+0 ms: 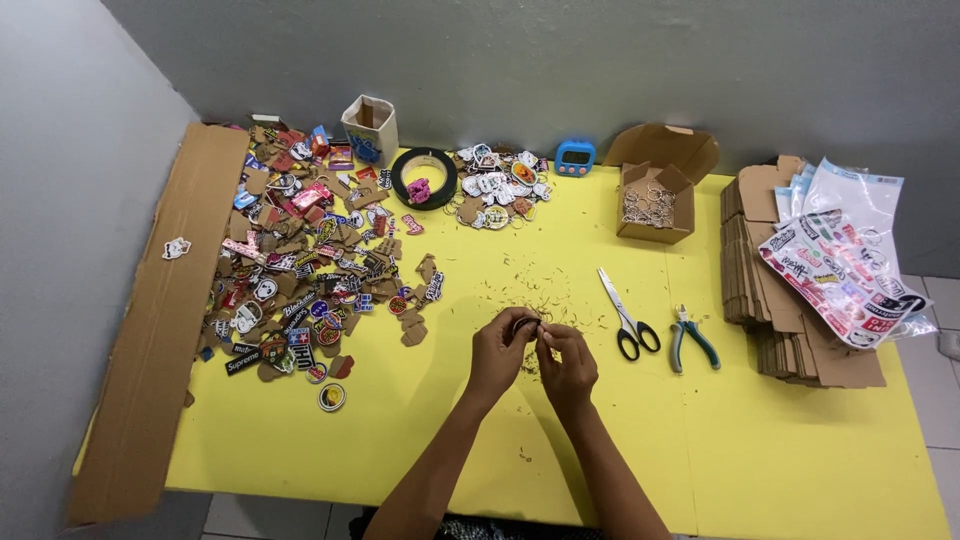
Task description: The person cuts a circular sticker from a sheet using scissors, then attaches a metal keyring to the sticker using pliers. The finished keychain is placed into a cardboard box on the table.
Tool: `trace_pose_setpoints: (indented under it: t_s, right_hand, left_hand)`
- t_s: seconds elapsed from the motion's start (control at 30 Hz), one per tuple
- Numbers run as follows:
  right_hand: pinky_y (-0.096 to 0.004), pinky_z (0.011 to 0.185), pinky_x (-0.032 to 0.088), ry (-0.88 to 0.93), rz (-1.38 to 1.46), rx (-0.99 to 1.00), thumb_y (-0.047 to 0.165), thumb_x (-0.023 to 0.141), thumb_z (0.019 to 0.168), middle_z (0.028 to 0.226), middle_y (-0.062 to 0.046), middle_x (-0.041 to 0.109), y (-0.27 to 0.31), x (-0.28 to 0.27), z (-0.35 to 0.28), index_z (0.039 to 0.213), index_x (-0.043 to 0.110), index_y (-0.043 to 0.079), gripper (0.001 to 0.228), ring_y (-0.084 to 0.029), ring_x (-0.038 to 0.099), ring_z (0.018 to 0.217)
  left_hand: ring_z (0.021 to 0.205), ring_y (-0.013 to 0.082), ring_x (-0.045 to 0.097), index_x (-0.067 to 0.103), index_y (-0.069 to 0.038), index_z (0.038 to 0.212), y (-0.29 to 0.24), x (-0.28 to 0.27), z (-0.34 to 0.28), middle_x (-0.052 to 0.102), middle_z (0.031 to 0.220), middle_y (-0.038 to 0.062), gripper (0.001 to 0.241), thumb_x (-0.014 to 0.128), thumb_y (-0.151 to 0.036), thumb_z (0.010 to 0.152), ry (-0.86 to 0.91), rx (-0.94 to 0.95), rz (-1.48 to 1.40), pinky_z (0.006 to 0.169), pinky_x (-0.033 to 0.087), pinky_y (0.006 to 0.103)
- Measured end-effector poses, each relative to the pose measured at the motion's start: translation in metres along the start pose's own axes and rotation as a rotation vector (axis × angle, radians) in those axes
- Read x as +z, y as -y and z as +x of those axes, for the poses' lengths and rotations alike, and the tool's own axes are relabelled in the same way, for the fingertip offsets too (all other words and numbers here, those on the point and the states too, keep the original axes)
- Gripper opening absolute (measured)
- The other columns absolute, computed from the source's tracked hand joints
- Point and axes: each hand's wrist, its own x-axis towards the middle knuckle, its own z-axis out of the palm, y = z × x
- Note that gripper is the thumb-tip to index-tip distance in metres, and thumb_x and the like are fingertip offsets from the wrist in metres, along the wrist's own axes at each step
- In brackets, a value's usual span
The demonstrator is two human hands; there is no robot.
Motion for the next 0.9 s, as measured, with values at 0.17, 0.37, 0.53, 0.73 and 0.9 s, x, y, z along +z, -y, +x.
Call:
trace_pose_setpoints:
  t_s: [0.17, 0.37, 0.53, 0.73, 0.9]
  right_hand:
    - [-0.029, 0.069, 0.061, -0.017, 0.024, 0.055, -0.008, 0.080, 0.083, 0.080, -0.009, 0.074, -0.005, 0.002, -0.005, 0.077, 0.067, 0.003, 0.019, -0.023, 0.075, 0.072]
    - [-0.031, 0.070, 0.061, -0.022, 0.040, 0.150, -0.006, 0.083, 0.083, 0.082, -0.008, 0.073, -0.003, -0.004, 0.000, 0.082, 0.071, 0.003, 0.014, -0.024, 0.075, 0.076]
    - [-0.033, 0.071, 0.061, 0.053, 0.068, 0.190, -0.006, 0.081, 0.083, 0.085, -0.007, 0.072, 0.000, -0.009, 0.004, 0.088, 0.076, 0.004, 0.012, -0.024, 0.074, 0.080]
    - [-0.032, 0.072, 0.062, 0.139, -0.027, 0.129, -0.006, 0.078, 0.085, 0.088, -0.006, 0.071, -0.007, -0.012, -0.001, 0.090, 0.076, 0.004, 0.011, -0.023, 0.074, 0.081]
    - [-0.034, 0.064, 0.061, 0.095, 0.151, 0.386, -0.004, 0.074, 0.092, 0.074, -0.012, 0.066, -0.009, -0.008, -0.007, 0.087, 0.068, 0.000, 0.008, -0.029, 0.072, 0.068]
  left_hand:
    - [0.092, 0.0254, 0.077, 0.075, -0.004, 0.109, -0.002, 0.001, -0.003, 0.079, 0.096, 0.020, 0.015, 0.064, 0.000, 0.099, 0.011, 0.007, -0.003, 0.081, 0.065, 0.0384]
    - [0.095, 0.0258, 0.076, 0.073, -0.002, 0.110, 0.003, 0.001, -0.001, 0.078, 0.099, 0.021, 0.013, 0.065, -0.001, 0.100, 0.039, -0.006, -0.040, 0.084, 0.065, 0.0393]
    - [0.098, 0.0309, 0.076, 0.072, -0.001, 0.111, 0.005, -0.003, 0.004, 0.078, 0.100, 0.022, 0.013, 0.063, -0.003, 0.102, 0.066, -0.010, -0.002, 0.083, 0.066, 0.0412]
    - [0.099, 0.0347, 0.076, 0.072, -0.001, 0.112, 0.016, 0.001, -0.003, 0.077, 0.102, 0.025, 0.014, 0.063, -0.004, 0.102, 0.100, -0.048, 0.054, 0.083, 0.067, 0.0430]
    - [0.096, 0.0354, 0.076, 0.072, 0.000, 0.110, 0.016, 0.007, -0.003, 0.077, 0.100, 0.026, 0.012, 0.064, -0.005, 0.102, 0.023, -0.031, -0.002, 0.079, 0.068, 0.0421]
